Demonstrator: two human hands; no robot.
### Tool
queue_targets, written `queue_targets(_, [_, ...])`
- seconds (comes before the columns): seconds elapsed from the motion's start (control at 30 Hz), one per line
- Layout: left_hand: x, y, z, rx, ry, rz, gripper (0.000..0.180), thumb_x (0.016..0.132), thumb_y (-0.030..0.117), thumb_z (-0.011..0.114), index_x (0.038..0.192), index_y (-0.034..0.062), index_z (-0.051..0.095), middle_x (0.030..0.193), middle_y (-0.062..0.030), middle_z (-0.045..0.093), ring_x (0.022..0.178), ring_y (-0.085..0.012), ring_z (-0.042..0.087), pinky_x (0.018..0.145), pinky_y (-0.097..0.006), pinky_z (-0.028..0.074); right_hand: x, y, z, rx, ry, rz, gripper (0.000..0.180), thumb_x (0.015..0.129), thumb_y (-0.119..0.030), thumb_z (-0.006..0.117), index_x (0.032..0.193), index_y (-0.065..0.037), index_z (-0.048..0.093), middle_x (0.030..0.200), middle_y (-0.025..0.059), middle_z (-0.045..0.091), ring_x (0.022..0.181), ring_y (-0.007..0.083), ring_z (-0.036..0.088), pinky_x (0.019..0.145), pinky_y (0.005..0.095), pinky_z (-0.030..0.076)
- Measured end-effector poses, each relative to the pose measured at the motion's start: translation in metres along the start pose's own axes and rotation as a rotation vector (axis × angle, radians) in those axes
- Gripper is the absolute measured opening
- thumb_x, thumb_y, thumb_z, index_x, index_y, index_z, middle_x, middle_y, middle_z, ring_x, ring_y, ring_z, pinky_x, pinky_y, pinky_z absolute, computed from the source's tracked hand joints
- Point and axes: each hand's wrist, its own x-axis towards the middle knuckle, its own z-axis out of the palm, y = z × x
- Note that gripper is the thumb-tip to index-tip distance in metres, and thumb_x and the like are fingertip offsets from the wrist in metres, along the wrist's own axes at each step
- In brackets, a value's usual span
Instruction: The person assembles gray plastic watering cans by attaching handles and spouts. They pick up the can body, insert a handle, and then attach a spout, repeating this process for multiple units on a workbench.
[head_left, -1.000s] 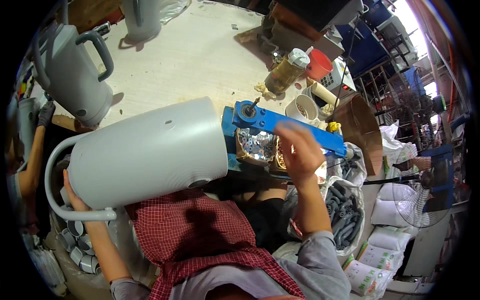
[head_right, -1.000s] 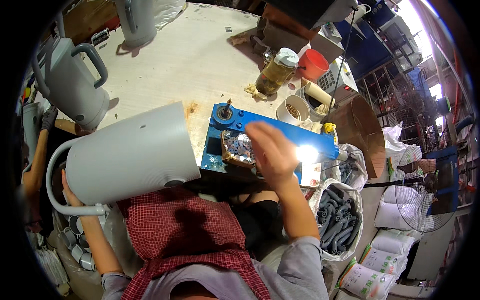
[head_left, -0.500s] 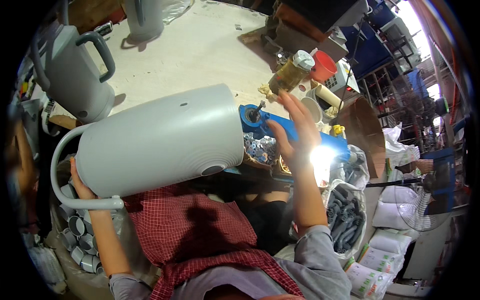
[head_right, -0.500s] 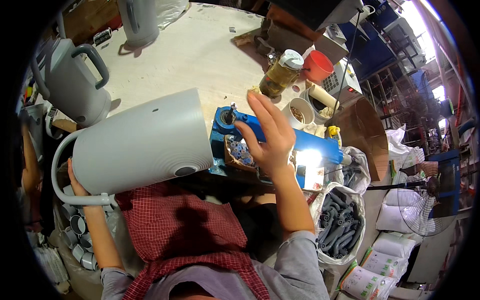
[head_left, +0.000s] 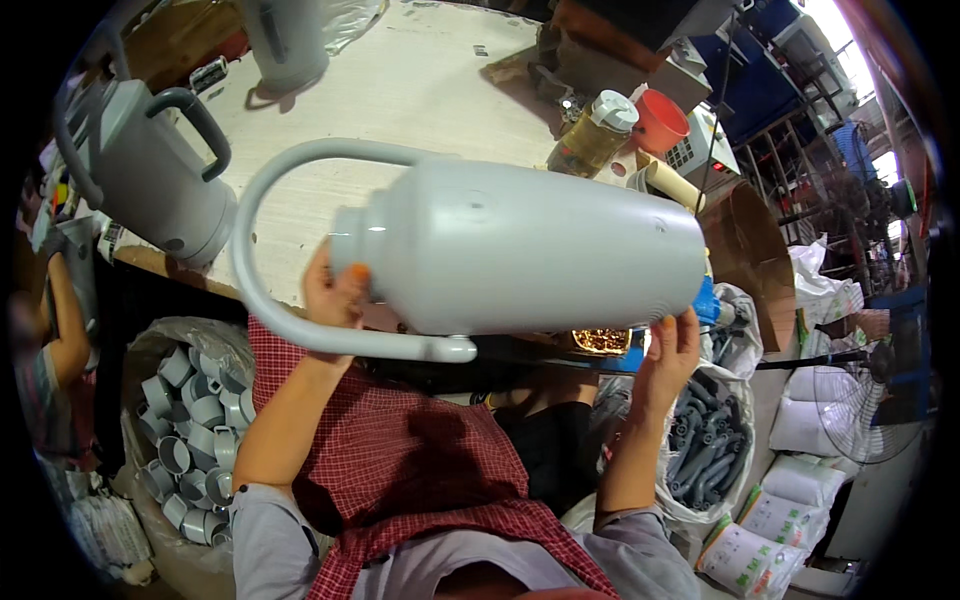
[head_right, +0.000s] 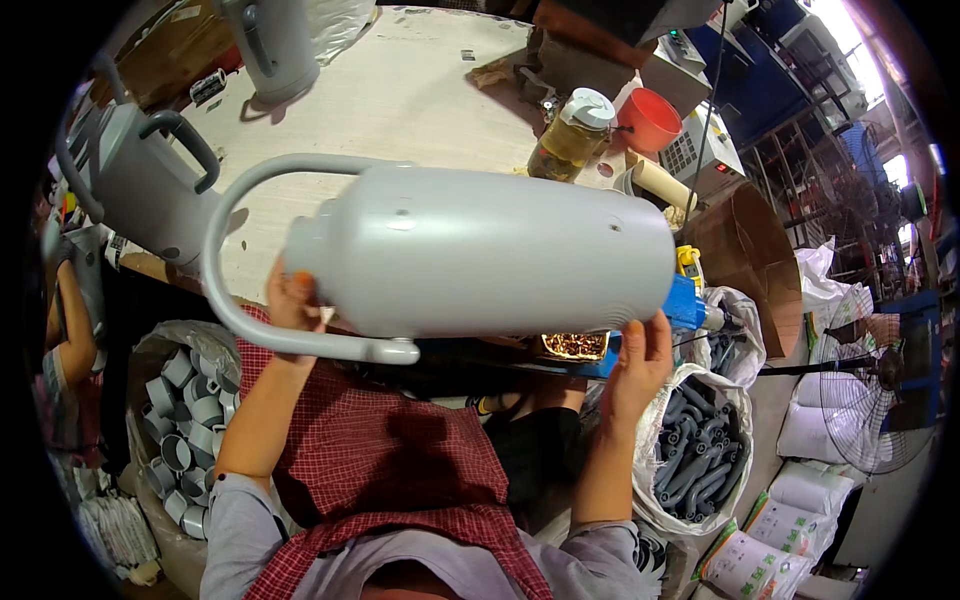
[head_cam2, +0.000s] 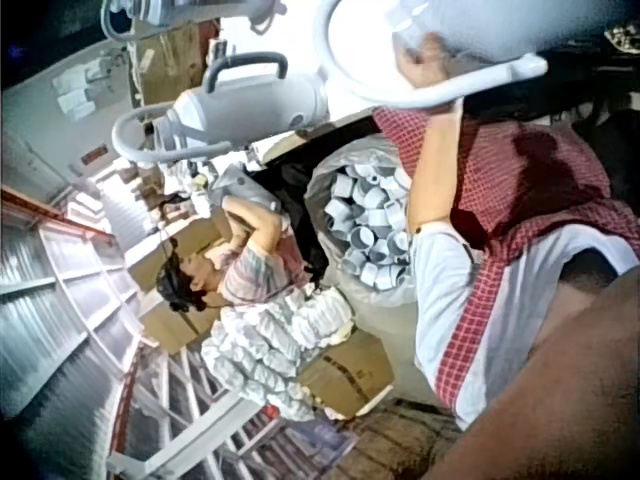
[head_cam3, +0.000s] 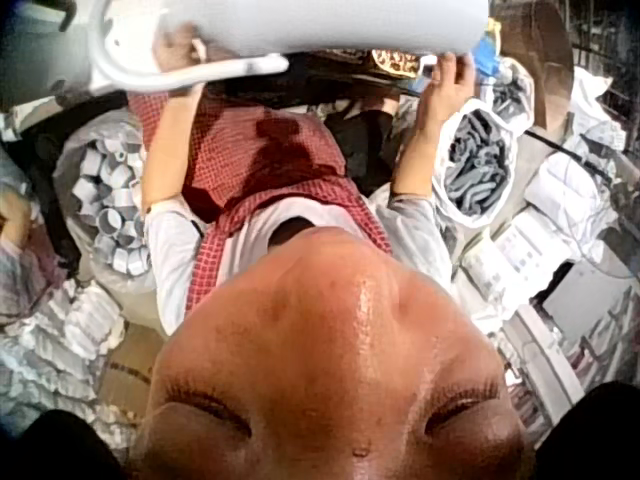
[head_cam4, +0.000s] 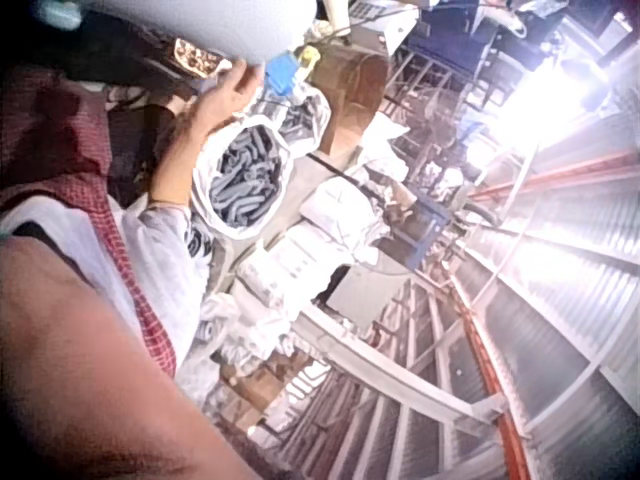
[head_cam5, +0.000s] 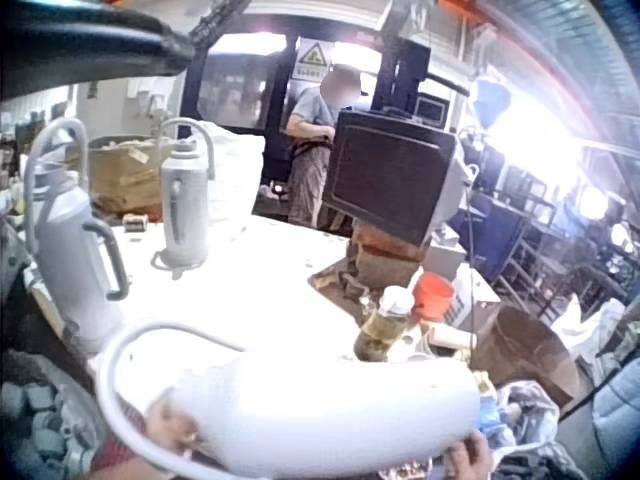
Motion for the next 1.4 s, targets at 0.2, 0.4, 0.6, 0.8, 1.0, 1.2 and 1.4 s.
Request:
queue_targets(0.2, [0.010,-0.024,0.046,-0.088,-0.161,0.065,0.060,0.075,0.036,0.080,0.116,-0.0013,0.056,0.099,-0.0069,0.063,0.089,-0.0138,0.060,0.081,-0.028,0.050,0.011,0.012,-0.037,-0.026,0.084,-0.045,0.033,0.094,-0.007,0.057,0.124,0.004,0.051,0.118,0.0103,0.058,0.107,0.0176,0.056,0.097,0.0320,0.044])
queue_targets(0.4, [0.014,-0.033,0.038,-0.136,-0.141,0.028,0.058,0.076,0.033,0.080,0.115,-0.0016,0.056,0.098,-0.0053,0.063,0.089,-0.0131,0.060,0.081,-0.027,0.050,0.011,0.011,-0.028,-0.064,0.099,-0.033,0.034,0.092,-0.005,0.059,0.124,0.007,0.052,0.119,0.0127,0.059,0.110,0.0200,0.056,0.099,0.0332,0.042])
queue_targets(0.6, [0.018,-0.043,0.034,-0.178,-0.109,0.047,0.054,0.077,0.032,0.079,0.113,-0.0012,0.057,0.085,-0.0001,0.060,0.063,-0.0045,0.050,0.055,-0.017,0.041,0.011,0.006,-0.027,-0.100,0.090,-0.026,0.035,0.092,-0.003,0.058,0.124,0.008,0.052,0.118,0.0142,0.060,0.110,0.0208,0.056,0.098,0.0328,0.042])
queue_targets(0.8, [0.018,-0.080,-0.006,-0.049,0.319,-0.293,0.037,0.085,0.037,0.065,0.108,0.0116,0.053,0.089,0.0008,0.055,0.075,-0.0078,0.051,0.064,-0.023,0.047,0.007,-0.003,-0.028,-0.356,0.168,-0.022,0.030,0.089,-0.009,0.058,0.118,0.000,0.061,0.103,0.0056,0.064,0.093,0.0137,0.058,0.087,0.0269,0.045])
queue_targets(1.0, [0.036,-0.056,-0.012,0.012,-0.033,-0.100,0.061,0.086,0.040,0.065,0.128,-0.0006,0.049,0.125,-0.0136,0.055,0.117,-0.0246,0.050,0.098,-0.042,0.042,-0.003,0.007,-0.048,-0.437,0.074,-0.155,0.028,0.082,-0.009,0.068,0.108,0.001,0.063,0.096,0.0100,0.066,0.089,0.0178,0.063,0.084,0.0283,0.048])
queue_targets(1.2, [0.034,-0.054,-0.001,0.214,-0.083,0.093,0.071,0.081,0.053,0.068,0.119,-0.0053,0.049,0.112,-0.0135,0.057,0.102,-0.0209,0.057,0.081,-0.034,0.049,0.010,0.013,-0.250,-1.180,0.314,-0.275,0.016,0.085,-0.014,0.061,0.095,-0.003,0.068,0.093,0.0150,0.067,0.086,0.0301,0.065,0.075,0.0379,0.051])
queue_targets(1.4, [0.042,-0.062,-0.013,0.146,-0.227,0.047,0.057,0.093,0.044,0.054,0.126,-0.0022,0.049,0.122,-0.0138,0.056,0.113,-0.0239,0.053,0.098,-0.040,0.042,0.044,0.100,-0.380,-2.039,-0.162,0.253,0.025,0.089,-0.012,0.047,0.107,-0.006,0.062,0.107,0.0167,0.065,0.104,0.0329,0.062,0.098,0.0606,0.037])
